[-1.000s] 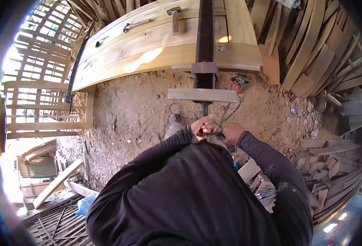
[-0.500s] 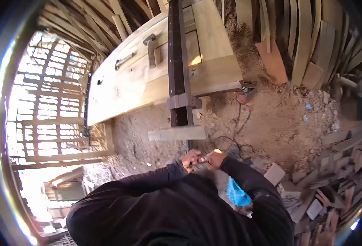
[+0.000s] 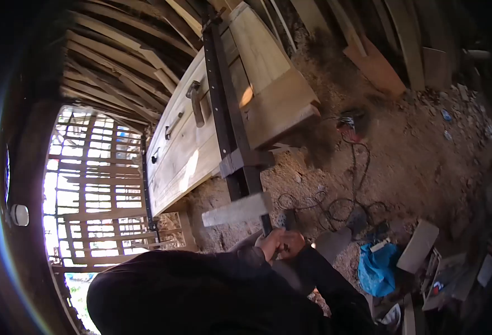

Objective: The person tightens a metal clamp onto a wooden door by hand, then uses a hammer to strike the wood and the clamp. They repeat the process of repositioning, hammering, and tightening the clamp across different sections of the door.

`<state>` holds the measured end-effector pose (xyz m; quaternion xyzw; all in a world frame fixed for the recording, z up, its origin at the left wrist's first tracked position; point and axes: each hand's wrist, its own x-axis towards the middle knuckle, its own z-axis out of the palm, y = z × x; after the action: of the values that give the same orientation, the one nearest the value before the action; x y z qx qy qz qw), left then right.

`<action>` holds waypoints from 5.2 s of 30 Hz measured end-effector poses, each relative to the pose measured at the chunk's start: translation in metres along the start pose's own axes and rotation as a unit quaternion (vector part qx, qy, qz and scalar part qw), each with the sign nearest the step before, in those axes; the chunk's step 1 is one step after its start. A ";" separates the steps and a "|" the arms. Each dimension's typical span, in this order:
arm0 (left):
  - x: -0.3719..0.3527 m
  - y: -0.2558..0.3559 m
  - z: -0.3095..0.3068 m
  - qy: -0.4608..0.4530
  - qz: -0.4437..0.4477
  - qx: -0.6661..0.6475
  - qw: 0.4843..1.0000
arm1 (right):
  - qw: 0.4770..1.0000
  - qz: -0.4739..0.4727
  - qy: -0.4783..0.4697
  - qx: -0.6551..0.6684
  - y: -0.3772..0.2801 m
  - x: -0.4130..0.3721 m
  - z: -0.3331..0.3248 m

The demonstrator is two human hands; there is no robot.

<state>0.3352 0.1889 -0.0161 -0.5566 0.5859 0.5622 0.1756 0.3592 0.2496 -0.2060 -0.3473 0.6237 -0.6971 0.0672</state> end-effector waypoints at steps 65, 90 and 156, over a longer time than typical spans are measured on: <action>0.082 0.003 -0.213 -0.635 0.076 0.262 0.723 | 0.686 0.418 0.594 0.054 -0.206 0.074 0.157; -0.001 0.012 -0.056 -0.406 0.088 -0.159 0.896 | 0.815 0.084 -0.330 -0.469 -0.228 0.075 -0.165; 0.020 0.037 -0.066 -0.405 0.822 0.275 0.291 | 0.777 0.028 0.392 -0.491 -0.017 -0.029 0.045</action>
<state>0.3256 0.1142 0.0049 0.5955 0.7116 0.3723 -0.0201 0.4127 0.2312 -0.2025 -0.0117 0.8634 -0.3696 -0.3434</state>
